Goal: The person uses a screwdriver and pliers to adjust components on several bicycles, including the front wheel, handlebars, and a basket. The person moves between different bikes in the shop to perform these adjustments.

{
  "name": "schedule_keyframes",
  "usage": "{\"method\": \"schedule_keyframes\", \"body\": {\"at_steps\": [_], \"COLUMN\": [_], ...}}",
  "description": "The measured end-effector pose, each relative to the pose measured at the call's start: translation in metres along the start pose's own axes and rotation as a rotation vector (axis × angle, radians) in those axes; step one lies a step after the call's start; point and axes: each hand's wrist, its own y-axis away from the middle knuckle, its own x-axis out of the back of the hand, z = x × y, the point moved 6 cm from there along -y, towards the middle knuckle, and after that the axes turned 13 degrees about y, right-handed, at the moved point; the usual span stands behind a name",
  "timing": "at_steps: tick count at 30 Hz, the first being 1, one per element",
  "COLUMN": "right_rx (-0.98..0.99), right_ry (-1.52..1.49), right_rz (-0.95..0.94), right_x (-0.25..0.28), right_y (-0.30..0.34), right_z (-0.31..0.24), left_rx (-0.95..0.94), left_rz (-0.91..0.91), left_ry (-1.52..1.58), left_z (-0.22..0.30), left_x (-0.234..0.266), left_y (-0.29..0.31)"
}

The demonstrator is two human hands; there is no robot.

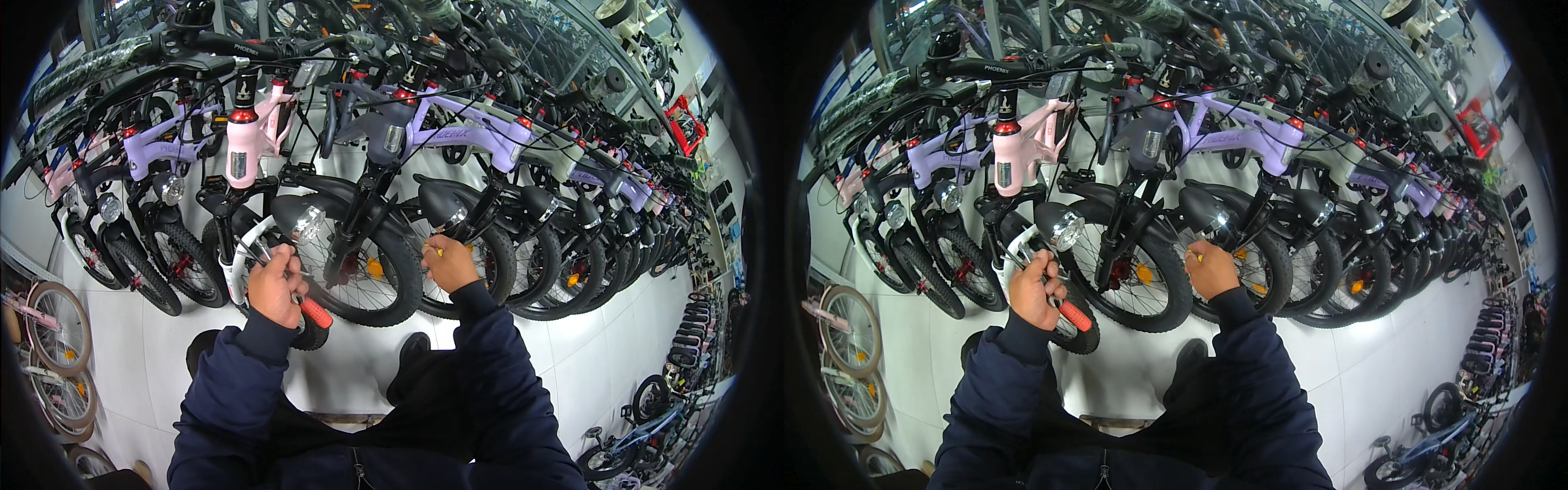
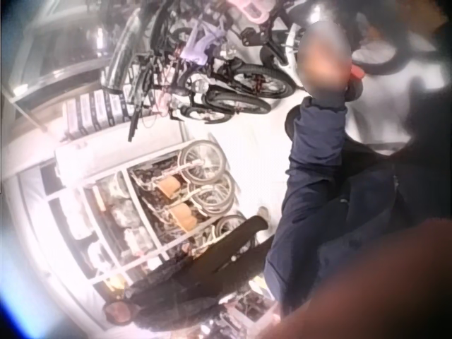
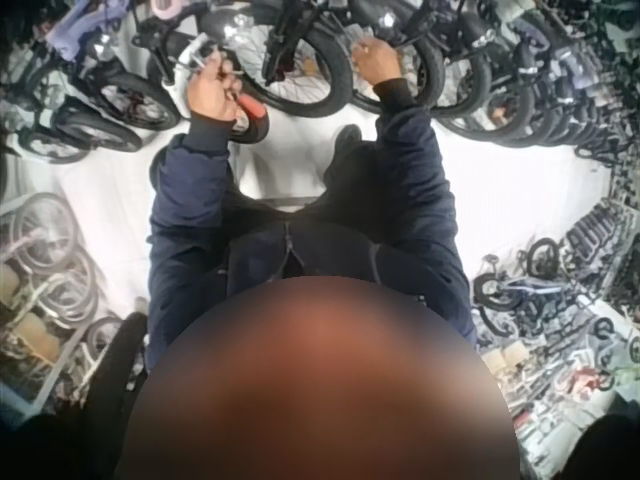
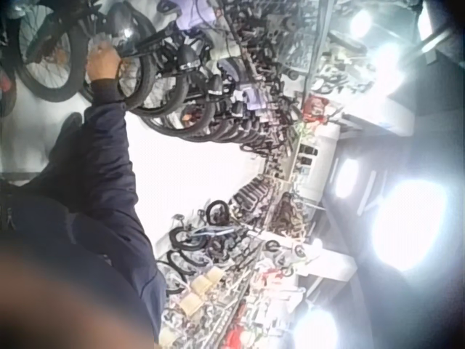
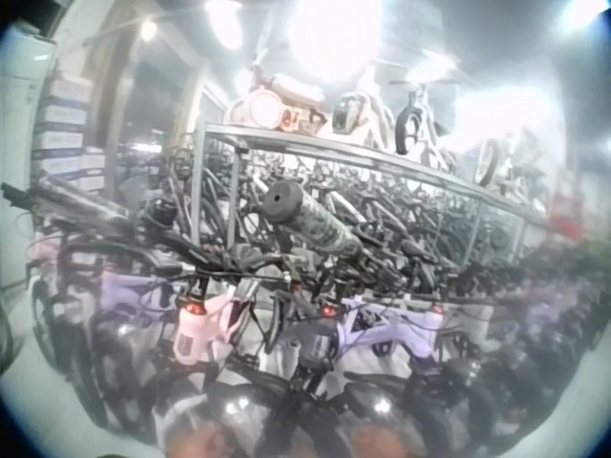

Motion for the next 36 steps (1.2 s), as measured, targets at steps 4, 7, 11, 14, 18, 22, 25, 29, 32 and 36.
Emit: {"method": "schedule_keyframes", "body": {"at_steps": [4, 7, 11, 14, 18, 22, 25, 29, 32, 36], "right_rx": [0.037, 0.007, 0.054, 0.063, 0.142, 0.15, 0.135, 0.12, 0.124, 0.123], "right_ry": [0.073, 0.063, 0.139, 0.171, 0.183, 0.213, 0.247, 0.203, 0.2, 0.209], "right_rz": [0.006, -0.013, 0.076, 0.063, 0.068, 0.138, 0.166, 0.172, 0.152, 0.127], "right_x": [0.0032, 0.0051, 0.0081, 0.0059, 0.0055, 0.0095, 0.0103, 0.0094, 0.0086, 0.009], "right_y": [0.0013, 0.0033, 0.0037, 0.0027, 0.0017, 0.0014, 0.0011, 0.0003, 0.0004, 0.0003], "right_z": [-0.0049, -0.0034, -0.0069, -0.0057, -0.0063, -0.003, -0.0004, 0.0009, 0.0004, 0.0005], "left_rx": [0.014, 0.014, 0.009, 0.005, 0.002, 0.001, 0.009, 0.004, 0.005, 0.003], "left_rz": [0.014, 0.017, 0.014, 0.009, 0.013, 0.01, 0.011, 0.003, 0.008, 0.012], "left_ry": [0.007, 0.005, -0.006, -0.011, 0.003, 0.017, 0.025, 0.026, 0.018, 0.019], "left_z": [-0.0019, -0.0031, -0.0043, -0.0045, -0.0043, -0.0041, -0.0044, -0.0042, -0.0045, -0.004], "left_x": [0.0, -0.0001, 0.0003, 0.0004, 0.0019, 0.0034, 0.0038, 0.0024, 0.0011, 0.0002], "left_y": [0.0002, -0.0009, -0.0009, -0.0013, -0.0021, -0.0029, -0.0035, -0.0024, -0.0011, -0.0005]}}
